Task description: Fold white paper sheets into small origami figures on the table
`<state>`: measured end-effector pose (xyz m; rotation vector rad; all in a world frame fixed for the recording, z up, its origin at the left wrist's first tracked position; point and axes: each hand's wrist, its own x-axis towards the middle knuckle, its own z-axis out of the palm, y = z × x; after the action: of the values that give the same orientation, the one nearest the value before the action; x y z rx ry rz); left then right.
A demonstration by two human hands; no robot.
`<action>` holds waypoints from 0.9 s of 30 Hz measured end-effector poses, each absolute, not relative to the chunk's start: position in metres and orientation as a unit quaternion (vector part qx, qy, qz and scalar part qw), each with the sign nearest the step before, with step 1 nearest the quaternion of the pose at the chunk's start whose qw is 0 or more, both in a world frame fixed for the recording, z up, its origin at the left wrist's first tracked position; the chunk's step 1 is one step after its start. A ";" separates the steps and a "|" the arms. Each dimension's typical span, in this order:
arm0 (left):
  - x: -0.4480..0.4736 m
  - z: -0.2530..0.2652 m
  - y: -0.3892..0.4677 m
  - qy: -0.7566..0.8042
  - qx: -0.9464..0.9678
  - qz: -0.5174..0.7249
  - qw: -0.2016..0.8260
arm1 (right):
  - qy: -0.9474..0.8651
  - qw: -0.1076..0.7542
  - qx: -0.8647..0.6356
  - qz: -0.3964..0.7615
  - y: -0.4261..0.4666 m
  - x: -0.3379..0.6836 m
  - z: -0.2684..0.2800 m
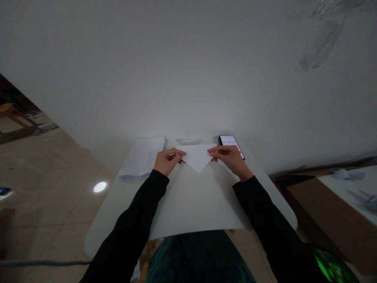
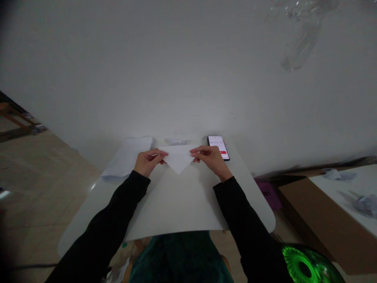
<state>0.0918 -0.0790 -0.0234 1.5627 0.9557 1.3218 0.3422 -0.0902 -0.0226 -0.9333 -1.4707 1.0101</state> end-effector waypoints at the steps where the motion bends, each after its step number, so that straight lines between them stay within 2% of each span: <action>1: 0.090 -0.023 -0.079 0.377 0.629 0.523 0.434 | -0.614 0.532 -0.392 0.432 -0.090 0.343 -0.022; 6: 0.084 -0.019 -0.079 0.333 0.639 0.487 0.494 | -0.605 0.520 -0.381 0.467 -0.090 0.352 -0.024; 15: 0.079 -0.016 -0.080 0.329 0.638 0.472 0.512 | -0.606 0.521 -0.365 0.477 -0.092 0.352 -0.022; 23: 0.094 -0.016 -0.086 0.356 0.568 0.526 0.523 | -0.632 0.568 -0.371 0.374 -0.094 0.341 -0.018; 27: 0.104 -0.020 -0.089 0.369 0.537 0.576 0.493 | -0.603 0.609 -0.386 0.340 -0.096 0.333 -0.019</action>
<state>0.1038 -0.0892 -0.0195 1.3030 0.8938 1.3978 0.3329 -0.0960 -0.0190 -0.8917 -1.3928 0.7853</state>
